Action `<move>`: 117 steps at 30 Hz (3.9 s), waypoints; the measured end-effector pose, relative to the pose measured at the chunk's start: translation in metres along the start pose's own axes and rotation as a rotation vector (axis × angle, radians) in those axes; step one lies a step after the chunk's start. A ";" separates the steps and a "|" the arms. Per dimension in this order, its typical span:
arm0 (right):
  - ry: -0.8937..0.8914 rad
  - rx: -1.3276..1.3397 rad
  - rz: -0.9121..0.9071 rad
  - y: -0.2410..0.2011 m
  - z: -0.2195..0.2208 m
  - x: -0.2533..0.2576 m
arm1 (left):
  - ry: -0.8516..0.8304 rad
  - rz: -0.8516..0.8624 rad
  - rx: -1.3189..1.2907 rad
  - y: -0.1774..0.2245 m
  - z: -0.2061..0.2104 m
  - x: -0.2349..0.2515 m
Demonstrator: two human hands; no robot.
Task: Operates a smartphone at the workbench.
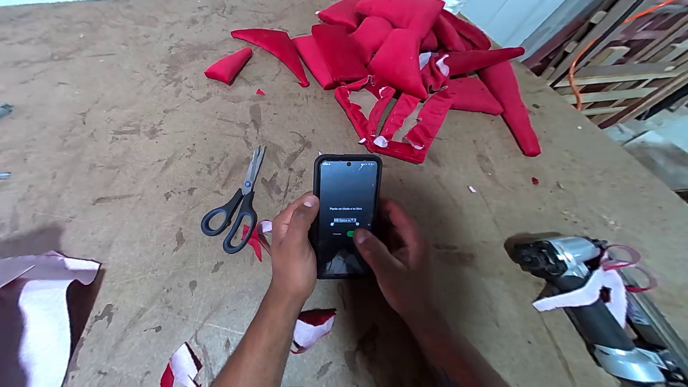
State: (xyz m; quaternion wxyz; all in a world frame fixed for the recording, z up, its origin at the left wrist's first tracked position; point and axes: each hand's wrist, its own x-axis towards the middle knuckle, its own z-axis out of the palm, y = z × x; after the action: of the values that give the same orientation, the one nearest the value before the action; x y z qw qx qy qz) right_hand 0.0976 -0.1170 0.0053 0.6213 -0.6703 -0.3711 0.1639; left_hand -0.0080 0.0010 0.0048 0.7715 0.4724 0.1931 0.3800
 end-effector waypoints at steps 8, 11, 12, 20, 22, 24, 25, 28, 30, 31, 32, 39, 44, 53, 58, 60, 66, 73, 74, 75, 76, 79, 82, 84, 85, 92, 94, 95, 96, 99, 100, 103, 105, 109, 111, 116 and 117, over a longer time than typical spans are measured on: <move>-0.032 0.134 -0.018 0.000 -0.002 0.001 | 0.038 -0.025 -0.004 0.000 0.001 0.000; -0.044 0.147 -0.013 0.000 -0.001 0.001 | 0.034 -0.052 -0.060 0.001 0.000 0.000; -0.048 0.151 -0.013 0.000 -0.001 0.001 | 0.034 -0.062 -0.085 0.002 0.000 0.000; -0.096 0.174 -0.002 0.001 -0.002 0.000 | 0.074 -0.081 -0.172 0.002 -0.001 0.002; -0.116 0.178 -0.009 0.002 -0.002 0.001 | 0.083 -0.083 -0.171 0.002 -0.002 0.002; -0.133 0.171 -0.005 0.002 -0.003 0.001 | 0.095 -0.083 -0.171 0.003 -0.002 0.002; -0.146 0.166 0.002 0.002 -0.003 0.001 | 0.103 -0.085 -0.171 0.004 -0.002 0.003; -0.231 0.171 0.023 0.001 -0.006 0.003 | 0.116 -0.087 -0.182 0.007 -0.003 0.004; -0.303 0.173 0.027 0.001 -0.008 0.005 | 0.118 -0.080 -0.193 0.008 -0.005 0.005; -0.331 0.166 0.029 0.000 -0.009 0.005 | 0.120 -0.079 -0.195 0.009 -0.005 0.005; -0.346 0.155 0.037 0.000 -0.009 0.006 | 0.119 -0.080 -0.198 0.009 -0.006 0.005; -0.362 0.102 0.059 -0.002 -0.010 0.006 | 0.123 -0.065 -0.207 0.010 -0.006 0.006; -0.358 0.099 0.068 -0.002 -0.008 0.005 | 0.107 -0.055 -0.212 0.009 -0.006 0.006; -0.352 0.115 0.090 -0.003 -0.009 0.006 | 0.099 -0.048 -0.202 0.007 -0.006 0.006; -0.374 0.303 0.035 0.004 -0.014 0.007 | 0.098 -0.060 -0.197 0.008 -0.005 0.005; -0.341 0.309 0.035 0.006 -0.014 0.007 | 0.100 -0.069 -0.187 0.007 -0.005 0.004; -0.280 0.317 0.054 0.005 -0.011 0.006 | 0.093 -0.040 -0.128 0.004 -0.005 0.004; -0.248 0.288 0.053 0.004 -0.010 0.005 | 0.078 -0.013 -0.071 0.003 -0.004 0.002; -0.240 0.286 0.054 0.004 -0.010 0.005 | 0.073 -0.011 -0.069 0.002 -0.004 0.002; -0.232 0.284 0.060 0.004 -0.009 0.005 | 0.072 -0.012 -0.068 0.002 -0.004 0.002; -0.227 0.282 0.065 0.004 -0.009 0.005 | 0.077 -0.012 -0.066 0.002 -0.004 0.002; -0.221 0.262 0.073 0.003 -0.009 0.004 | 0.079 -0.010 -0.062 0.002 -0.003 0.002; -0.212 0.230 0.080 0.002 -0.009 0.003 | 0.074 -0.013 -0.061 0.002 -0.003 0.001; -0.207 0.217 0.074 0.002 -0.009 0.003 | 0.071 -0.017 -0.059 0.002 -0.002 0.001; -0.208 0.213 0.070 0.002 -0.009 0.003 | 0.069 -0.019 -0.059 0.002 -0.002 0.001; -0.207 0.174 0.066 0.001 -0.008 0.002 | 0.070 -0.026 -0.070 0.001 -0.003 0.001; -0.211 0.175 0.068 0.001 -0.008 0.002 | 0.069 -0.027 -0.072 0.001 -0.002 0.001; -0.209 0.172 0.068 0.002 -0.008 0.002 | 0.068 -0.026 -0.072 0.001 -0.002 0.001; -0.206 0.168 0.069 0.002 -0.008 0.002 | 0.068 -0.024 -0.071 0.001 -0.002 0.001; -0.200 0.159 0.059 0.003 -0.008 0.002 | 0.057 -0.020 -0.068 0.001 -0.002 0.000; -0.199 0.157 0.054 0.003 -0.008 0.002 | 0.054 -0.021 -0.068 0.001 -0.002 0.000; -0.203 0.152 0.057 0.003 -0.008 0.002 | 0.052 -0.029 -0.069 0.001 -0.002 0.000; -0.201 0.146 0.059 0.003 -0.008 0.002 | 0.057 -0.030 -0.060 0.002 -0.001 0.000; -0.207 0.149 0.058 0.001 -0.008 0.002 | 0.053 -0.030 -0.071 0.001 -0.002 0.000; -0.208 0.151 0.053 0.002 -0.008 0.002 | 0.055 -0.031 -0.070 0.001 -0.002 0.000; -0.198 0.130 0.058 0.002 -0.007 0.001 | 0.051 -0.029 -0.078 0.001 -0.002 0.000; -0.200 0.131 0.057 0.001 -0.007 0.001 | 0.051 -0.030 -0.077 0.001 -0.002 0.000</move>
State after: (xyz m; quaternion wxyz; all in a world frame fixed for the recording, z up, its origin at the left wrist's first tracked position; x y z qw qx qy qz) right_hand 0.1038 -0.1211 0.0059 0.6190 -0.6187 -0.4005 0.2714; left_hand -0.0095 0.0025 0.0047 0.7894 0.4296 0.2052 0.3875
